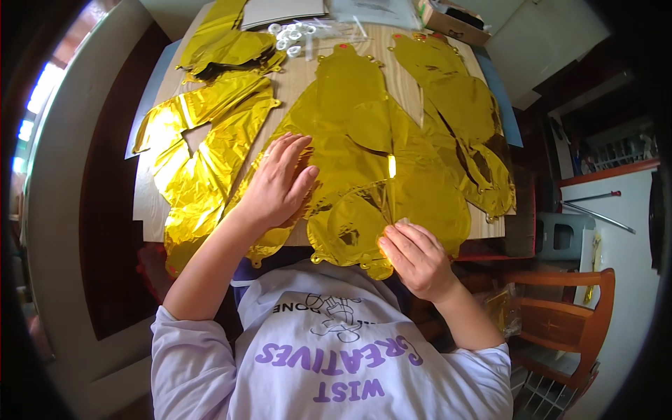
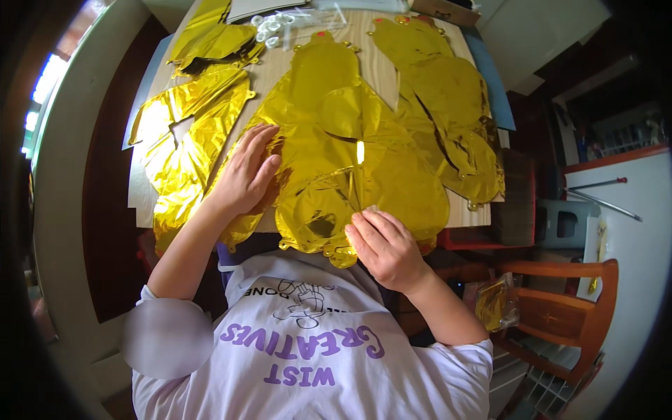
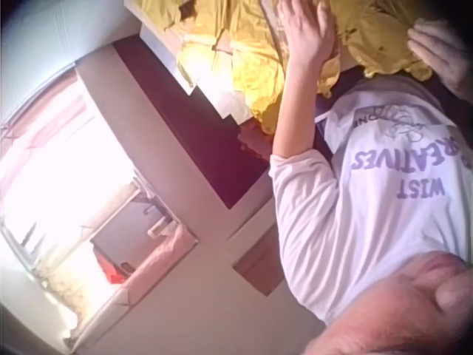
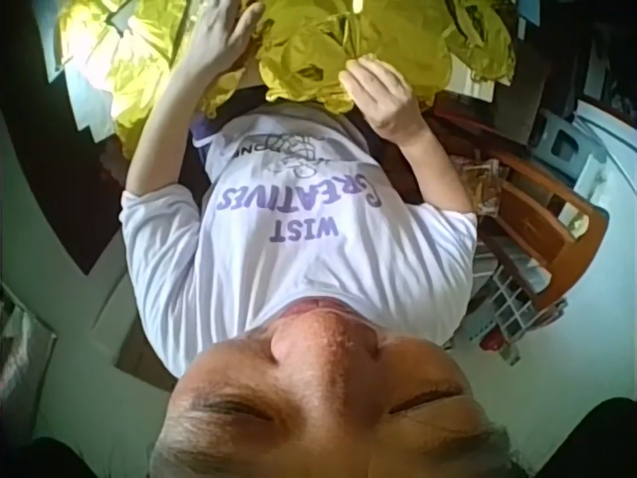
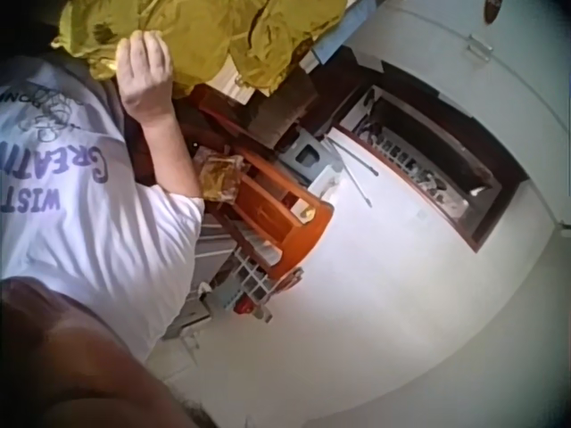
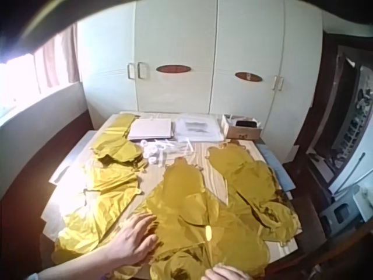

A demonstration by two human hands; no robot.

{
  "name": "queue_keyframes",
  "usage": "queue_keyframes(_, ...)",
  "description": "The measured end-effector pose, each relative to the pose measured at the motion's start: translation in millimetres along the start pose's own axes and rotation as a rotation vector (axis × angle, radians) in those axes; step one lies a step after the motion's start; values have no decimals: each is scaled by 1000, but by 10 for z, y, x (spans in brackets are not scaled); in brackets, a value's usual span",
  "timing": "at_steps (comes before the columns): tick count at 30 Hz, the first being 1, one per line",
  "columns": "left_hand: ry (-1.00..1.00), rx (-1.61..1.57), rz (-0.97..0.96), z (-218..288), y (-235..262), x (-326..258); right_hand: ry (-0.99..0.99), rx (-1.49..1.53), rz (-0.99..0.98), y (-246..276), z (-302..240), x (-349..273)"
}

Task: Folding star-shaped gold foil balloons on a wooden table.

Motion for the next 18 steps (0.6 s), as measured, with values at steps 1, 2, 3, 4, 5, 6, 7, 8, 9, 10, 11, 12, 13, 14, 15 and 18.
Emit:
queue_keyframes(1, -4, 7, -1, -4, 1, 0, -1, 5, 4, 6, -4, 13)
queue_keyframes(2, -9, 15, 0, -6, 4, -4, 2, 11, 8, 0, -3, 23)
queue_keyframes(3, -12, 27, -6, -5, 1, 1, 3, 9, 6, 1, -1, 24)
queue_keyframes(4, -10, 29, -10, 8, -6, 10, 3, 7, 4, 7, 0, 20)
queue_keyframes(5, -5, 38, -15, 5, -1, 9, 8, 10, 6, 5, -4, 25)
queue_keyframes(6, -11, 43, -16, 11, -7, 12, 8, 12, 3, 9, -5, 22)
queue_keyframes(7, -16, 48, -17, 18, -15, 16, 5, 11, 4, 17, -4, 17)
queue_keyframes(8, -20, 55, -18, 17, -19, 18, 4, 12, 5, 19, -5, 18)
queue_keyframes(9, -25, 59, -18, 12, -26, 18, 3, 13, 6, 22, -5, 18)
queue_keyframes(10, -30, 64, -18, 4, -36, 16, 4, 12, 6, 21, -1, 16)
queue_keyframes(11, -33, 68, -19, 1, -42, 14, 6, 13, 7, 14, 2, 12)
queue_keyframes(12, -34, 69, -20, 3, -41, 14, 8, 13, 7, 11, 3, 8)
queue_keyframes(13, -34, 70, -22, 6, -39, 16, 6, 13, 4, 14, 3, 7)
queue_keyframes(14, -34, 73, -22, 5, -33, 17, 5, 12, 2, 19, 1, 12)
queue_keyframes(15, -42, 78, -16, 9, -29, 21, 5, 12, -1, 20, 1, 15)
queue_keyframes(18, -71, 121, -3, 35, -21, 36, 3, 15, 1, 15, 1, 10)
Point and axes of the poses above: each hand's wrist, its own x-axis towards the middle knuckle, its own y-axis out of the back of the hand, z = x × y, the point moved 8 cm from there along x, towards the middle knuckle, and after that the axes turned 15 degrees about x, right-handed, at the moved point
